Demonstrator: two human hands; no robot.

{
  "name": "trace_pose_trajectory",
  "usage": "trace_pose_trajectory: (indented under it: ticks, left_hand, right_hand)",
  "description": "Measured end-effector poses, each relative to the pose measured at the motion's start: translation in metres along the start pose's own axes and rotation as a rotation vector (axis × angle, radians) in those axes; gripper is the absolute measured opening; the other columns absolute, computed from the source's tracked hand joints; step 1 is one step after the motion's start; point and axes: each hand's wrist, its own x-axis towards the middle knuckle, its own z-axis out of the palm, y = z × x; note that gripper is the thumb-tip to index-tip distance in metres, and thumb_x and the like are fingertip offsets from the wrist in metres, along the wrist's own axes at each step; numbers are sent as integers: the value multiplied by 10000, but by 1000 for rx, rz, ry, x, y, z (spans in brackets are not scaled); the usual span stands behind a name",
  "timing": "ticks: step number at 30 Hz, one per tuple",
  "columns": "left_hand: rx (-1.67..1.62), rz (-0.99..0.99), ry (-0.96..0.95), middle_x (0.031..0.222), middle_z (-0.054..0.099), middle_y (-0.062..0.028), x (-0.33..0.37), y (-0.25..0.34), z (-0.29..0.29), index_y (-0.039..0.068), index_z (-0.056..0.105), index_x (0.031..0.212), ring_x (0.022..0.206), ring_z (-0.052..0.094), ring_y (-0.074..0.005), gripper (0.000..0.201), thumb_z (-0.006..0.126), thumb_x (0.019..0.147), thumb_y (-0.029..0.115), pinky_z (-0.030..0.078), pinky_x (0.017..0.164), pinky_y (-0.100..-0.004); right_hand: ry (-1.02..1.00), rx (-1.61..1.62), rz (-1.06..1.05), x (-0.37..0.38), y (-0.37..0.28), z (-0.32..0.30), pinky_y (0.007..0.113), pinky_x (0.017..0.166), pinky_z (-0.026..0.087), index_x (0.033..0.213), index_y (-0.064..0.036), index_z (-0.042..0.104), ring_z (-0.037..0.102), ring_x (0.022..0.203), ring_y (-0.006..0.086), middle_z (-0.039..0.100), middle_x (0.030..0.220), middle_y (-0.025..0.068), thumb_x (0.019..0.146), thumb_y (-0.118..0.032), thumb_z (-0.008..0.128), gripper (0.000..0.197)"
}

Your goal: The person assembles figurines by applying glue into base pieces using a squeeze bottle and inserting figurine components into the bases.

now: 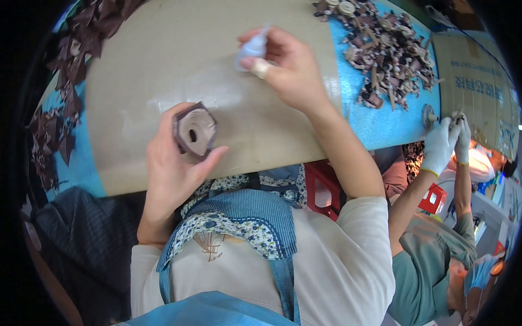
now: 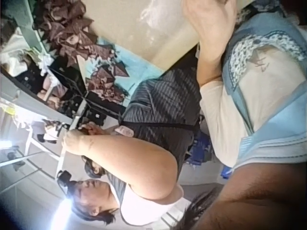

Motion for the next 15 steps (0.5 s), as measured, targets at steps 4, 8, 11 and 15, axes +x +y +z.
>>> trace_pose_trajectory:
  ticks: [4,8,11,15]
  left_hand:
    - [-257,-27,85,969,626,-146,4,-6,-7,-2,434,1199,865,642,-252,698,828,634,108,509,785,-341]
    - [-522,-2,71,1097,565,-135,8,-19,0,-33,384,1252,1013,567,-195,679,760,697,74,454,893,-309]
    - [-527,-6,68,1123,540,-140,6,-17,4,-46,376,1260,1052,541,-198,657,727,718,72,434,919,-314]
    - [-458,-15,69,1097,550,-152,4,-12,8,-41,380,1252,1002,570,-224,646,717,715,82,453,882,-318]
  right_hand:
    - [20,11,-57,8,-4,13,280,851,476,1244,13,486,593,967,160,579,1064,73,833,-63,660,453]
    - [62,-272,-174,-20,-39,1,249,761,469,1191,-7,524,583,845,114,614,989,52,814,-42,673,407]
    - [55,-463,-257,-39,-69,-5,273,722,482,1077,-6,594,604,798,169,641,949,98,730,-21,722,370]
    - [-76,-733,-453,-48,-88,4,327,687,476,955,23,640,614,796,258,648,868,148,625,-14,752,351]
